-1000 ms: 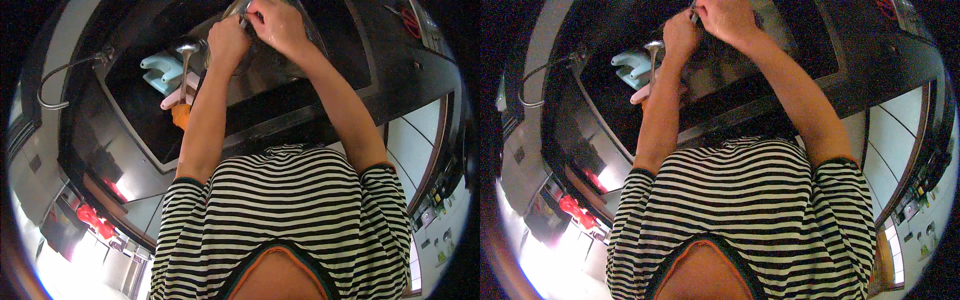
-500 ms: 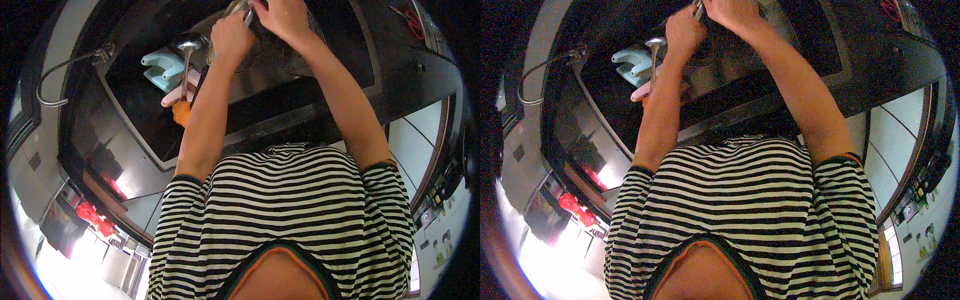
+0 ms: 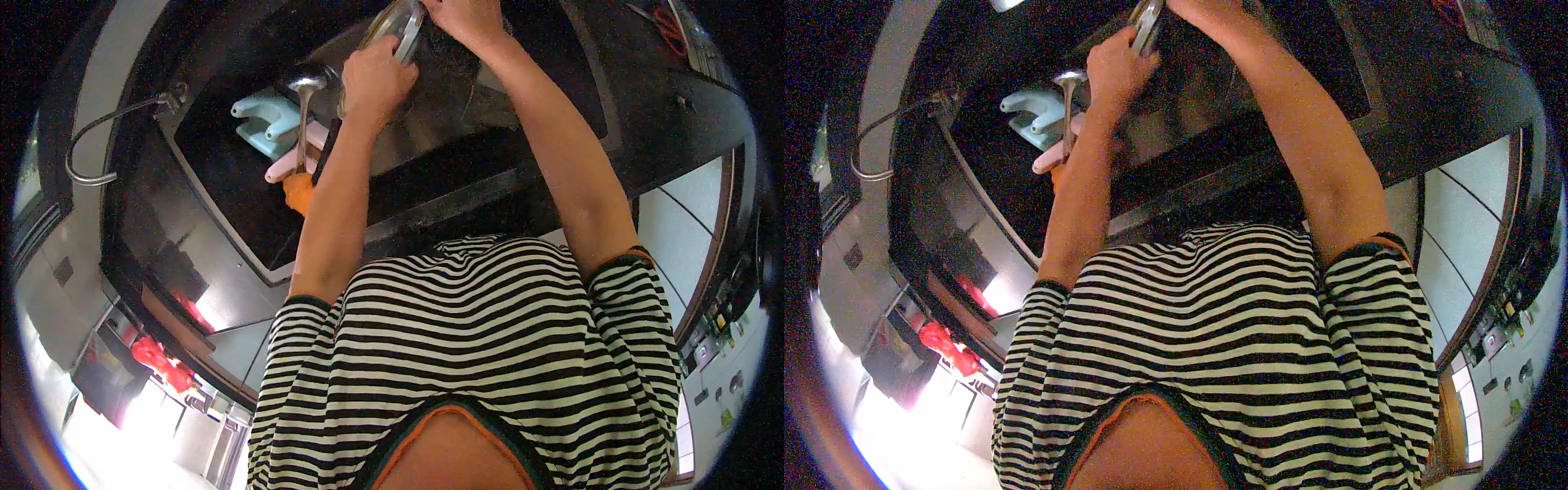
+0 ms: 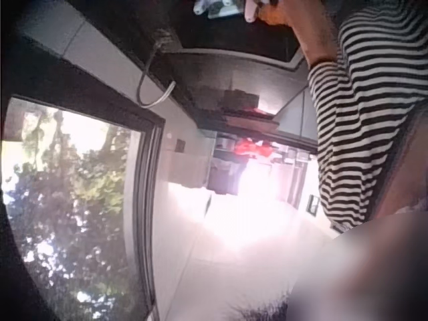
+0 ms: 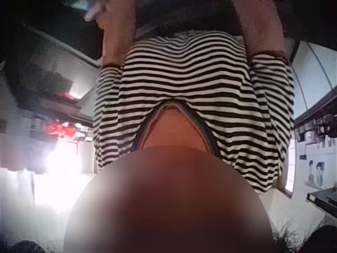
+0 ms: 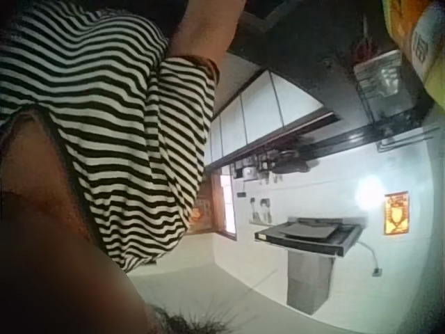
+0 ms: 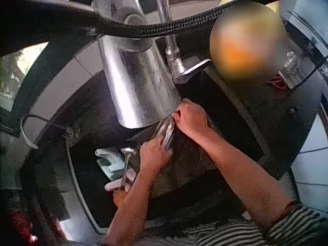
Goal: The person washes a pot lid and a metal strainer in the kitchen sink using a sponge and running water. They scrub both sides of the lid and the strainer, rinse them, and place them in the sink.
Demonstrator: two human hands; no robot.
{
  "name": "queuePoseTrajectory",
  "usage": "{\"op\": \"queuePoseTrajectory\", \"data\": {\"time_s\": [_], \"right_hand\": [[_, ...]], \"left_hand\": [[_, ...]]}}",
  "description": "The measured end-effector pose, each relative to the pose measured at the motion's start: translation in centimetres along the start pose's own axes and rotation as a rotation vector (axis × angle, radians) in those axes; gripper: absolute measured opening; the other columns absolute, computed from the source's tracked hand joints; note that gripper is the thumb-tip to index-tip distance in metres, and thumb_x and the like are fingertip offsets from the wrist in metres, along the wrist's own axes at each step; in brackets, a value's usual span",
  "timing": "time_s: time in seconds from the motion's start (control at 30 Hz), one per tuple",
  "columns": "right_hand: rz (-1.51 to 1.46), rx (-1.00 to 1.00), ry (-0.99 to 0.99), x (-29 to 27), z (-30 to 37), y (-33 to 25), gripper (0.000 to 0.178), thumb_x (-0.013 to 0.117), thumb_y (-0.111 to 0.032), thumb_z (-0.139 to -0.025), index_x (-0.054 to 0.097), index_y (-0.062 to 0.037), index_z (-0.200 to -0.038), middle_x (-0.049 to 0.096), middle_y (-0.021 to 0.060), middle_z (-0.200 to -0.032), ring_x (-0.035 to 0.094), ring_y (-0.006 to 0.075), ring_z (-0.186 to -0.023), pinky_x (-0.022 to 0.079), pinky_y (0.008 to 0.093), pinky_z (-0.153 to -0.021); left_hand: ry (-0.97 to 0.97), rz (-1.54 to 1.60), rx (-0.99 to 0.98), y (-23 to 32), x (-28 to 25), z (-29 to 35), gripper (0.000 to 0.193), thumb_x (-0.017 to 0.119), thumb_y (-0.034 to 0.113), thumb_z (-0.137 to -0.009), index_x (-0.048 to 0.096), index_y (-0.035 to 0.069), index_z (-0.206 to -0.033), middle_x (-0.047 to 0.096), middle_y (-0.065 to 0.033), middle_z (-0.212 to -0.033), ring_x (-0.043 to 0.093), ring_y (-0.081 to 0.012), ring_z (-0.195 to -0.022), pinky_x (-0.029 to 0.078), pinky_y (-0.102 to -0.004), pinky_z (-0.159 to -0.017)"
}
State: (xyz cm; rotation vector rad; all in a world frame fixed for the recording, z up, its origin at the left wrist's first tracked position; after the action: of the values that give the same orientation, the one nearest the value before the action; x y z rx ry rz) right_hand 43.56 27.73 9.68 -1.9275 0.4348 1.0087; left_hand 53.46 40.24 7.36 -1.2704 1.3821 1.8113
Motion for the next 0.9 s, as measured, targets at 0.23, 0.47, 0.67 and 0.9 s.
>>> {"op": "queuePoseTrajectory", "data": {"time_s": [0.23,0.47,0.67,0.9], "right_hand": [[-0.182,-0.205,0.075,-1.3,3.8,-3.0,0.015,0.068,-0.018,-0.075,0.064,-0.0038,-0.077,0.061,0.0182,-0.077,0.059,0.0377,-0.071,0.048,0.0456,-0.063],[0.068,0.013,0.016,-0.8,1.0,-1.2,0.019,0.067,-0.020,-0.073,0.064,-0.0008,-0.076,0.062,0.0225,-0.075,0.060,0.0415,-0.071,0.049,0.0492,-0.066],[0.032,-0.218,0.144,-1.3,1.2,-2.4,0.014,0.065,-0.019,-0.076,0.065,-0.0060,-0.072,0.063,0.0166,-0.069,0.062,0.0350,-0.068,0.048,0.0475,-0.059],[-0.054,-0.212,-0.040,-0.8,3.4,-3.9,0.021,0.067,-0.023,-0.074,0.066,-0.0020,-0.075,0.062,0.0202,-0.074,0.061,0.0382,-0.072,0.049,0.0485,-0.065]], "left_hand": [[0.080,0.039,0.022,-0.6,0.0,0.3,0.029,0.072,0.022,-0.065,0.064,0.006,-0.087,0.065,-0.0201,-0.082,0.062,-0.0396,-0.080,0.050,-0.0464,-0.074],[0.052,0.110,-0.055,0.1,-0.9,0.6,0.030,0.074,0.022,-0.062,0.064,0.005,-0.085,0.065,-0.0197,-0.082,0.062,-0.0400,-0.080,0.050,-0.0459,-0.074],[0.133,0.135,0.034,-0.3,-0.8,0.7,0.029,0.074,0.022,-0.062,0.063,0.005,-0.083,0.065,-0.0181,-0.079,0.062,-0.0394,-0.076,0.050,-0.0451,-0.070],[0.118,0.111,0.022,-1.4,-0.2,0.5,0.029,0.073,0.022,-0.063,0.063,0.006,-0.085,0.065,-0.0182,-0.080,0.062,-0.0384,-0.076,0.050,-0.0449,-0.070]]}}
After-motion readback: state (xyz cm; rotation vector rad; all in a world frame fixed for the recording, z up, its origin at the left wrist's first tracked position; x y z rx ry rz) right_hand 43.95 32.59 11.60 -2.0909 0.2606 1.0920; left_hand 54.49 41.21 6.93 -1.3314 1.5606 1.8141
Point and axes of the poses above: each hand's wrist, its own z-axis away from the middle knuckle, its own x-axis out of the palm, y = z × x, the point moved 3 cm from there along -z, towards the middle knuckle
